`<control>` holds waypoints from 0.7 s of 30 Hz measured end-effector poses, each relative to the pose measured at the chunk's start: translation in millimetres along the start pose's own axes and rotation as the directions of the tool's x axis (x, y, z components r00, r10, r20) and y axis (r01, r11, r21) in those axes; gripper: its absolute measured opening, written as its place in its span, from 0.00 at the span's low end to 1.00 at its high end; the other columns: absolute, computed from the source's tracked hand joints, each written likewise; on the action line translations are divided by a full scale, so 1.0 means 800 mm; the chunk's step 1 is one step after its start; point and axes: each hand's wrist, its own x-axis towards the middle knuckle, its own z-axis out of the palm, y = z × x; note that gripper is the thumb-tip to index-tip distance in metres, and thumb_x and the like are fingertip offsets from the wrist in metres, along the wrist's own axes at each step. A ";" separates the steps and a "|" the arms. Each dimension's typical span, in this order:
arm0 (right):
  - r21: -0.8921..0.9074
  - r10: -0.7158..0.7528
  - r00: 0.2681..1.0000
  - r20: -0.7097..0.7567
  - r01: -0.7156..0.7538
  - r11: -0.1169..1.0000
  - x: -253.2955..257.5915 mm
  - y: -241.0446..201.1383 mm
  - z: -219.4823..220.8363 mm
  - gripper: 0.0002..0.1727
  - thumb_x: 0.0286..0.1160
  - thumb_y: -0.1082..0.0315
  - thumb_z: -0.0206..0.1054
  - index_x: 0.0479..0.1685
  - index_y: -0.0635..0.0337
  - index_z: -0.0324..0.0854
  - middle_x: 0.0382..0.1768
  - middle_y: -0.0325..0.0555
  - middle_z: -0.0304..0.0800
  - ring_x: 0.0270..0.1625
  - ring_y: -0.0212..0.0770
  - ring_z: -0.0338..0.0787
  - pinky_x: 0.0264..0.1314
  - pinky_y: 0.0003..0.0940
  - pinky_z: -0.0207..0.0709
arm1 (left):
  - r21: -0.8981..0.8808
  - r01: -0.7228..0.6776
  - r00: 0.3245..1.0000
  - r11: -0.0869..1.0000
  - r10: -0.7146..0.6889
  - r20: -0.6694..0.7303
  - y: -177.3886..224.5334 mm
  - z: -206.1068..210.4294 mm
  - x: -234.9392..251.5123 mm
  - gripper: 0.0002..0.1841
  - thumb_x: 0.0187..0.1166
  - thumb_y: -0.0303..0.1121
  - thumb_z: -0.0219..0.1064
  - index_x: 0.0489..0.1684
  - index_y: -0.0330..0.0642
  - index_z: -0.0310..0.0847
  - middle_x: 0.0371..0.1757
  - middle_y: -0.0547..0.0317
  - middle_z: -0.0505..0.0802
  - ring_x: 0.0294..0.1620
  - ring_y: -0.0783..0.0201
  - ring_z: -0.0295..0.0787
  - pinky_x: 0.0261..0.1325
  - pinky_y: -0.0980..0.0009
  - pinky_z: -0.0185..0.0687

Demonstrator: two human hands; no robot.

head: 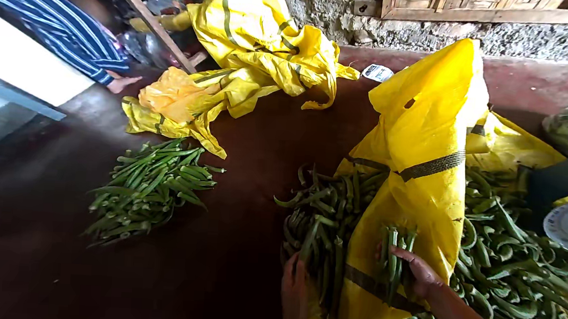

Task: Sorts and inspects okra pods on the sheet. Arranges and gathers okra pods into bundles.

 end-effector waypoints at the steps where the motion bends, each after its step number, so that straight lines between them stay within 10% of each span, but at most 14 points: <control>1: -0.017 0.007 1.000 0.029 -0.006 1.000 0.000 -0.001 -0.002 0.16 0.83 0.65 0.54 0.59 0.62 0.82 0.51 0.52 0.94 0.51 0.44 0.94 0.54 0.38 0.88 | 0.024 -0.044 0.999 0.999 0.043 0.014 -0.001 -0.001 -0.001 0.20 0.90 0.34 0.55 0.74 0.32 0.77 0.59 0.41 0.89 0.50 0.56 0.88 0.58 0.59 0.85; 6: -0.053 -0.003 0.996 0.084 0.007 0.999 -0.007 -0.008 0.011 0.19 0.70 0.65 0.61 0.60 0.60 0.79 0.48 0.51 0.95 0.49 0.44 0.95 0.53 0.39 0.89 | 0.101 -0.307 0.952 0.946 0.307 0.017 -0.008 0.014 0.001 0.17 0.81 0.25 0.60 0.64 0.27 0.83 0.68 0.32 0.85 0.68 0.47 0.84 0.69 0.55 0.82; 15: -0.012 -0.128 0.944 0.304 0.139 0.990 -0.007 -0.034 0.000 0.42 0.44 0.49 0.88 0.64 0.57 0.79 0.50 0.52 0.95 0.56 0.50 0.95 0.62 0.46 0.88 | -0.183 -0.568 0.790 0.802 0.594 0.152 0.011 0.017 -0.002 0.14 0.81 0.25 0.58 0.56 0.32 0.87 0.64 0.50 0.88 0.70 0.69 0.83 0.71 0.73 0.82; 21: -0.160 -0.039 0.842 0.537 0.147 0.976 -0.030 -0.037 0.036 0.21 0.51 0.54 0.85 0.48 0.44 0.91 0.43 0.35 0.97 0.46 0.31 0.94 0.54 0.32 0.88 | -0.135 -0.610 0.678 0.781 0.602 0.421 0.072 0.078 -0.012 0.19 0.77 0.19 0.62 0.66 0.26 0.83 0.69 0.37 0.88 0.71 0.55 0.86 0.76 0.62 0.81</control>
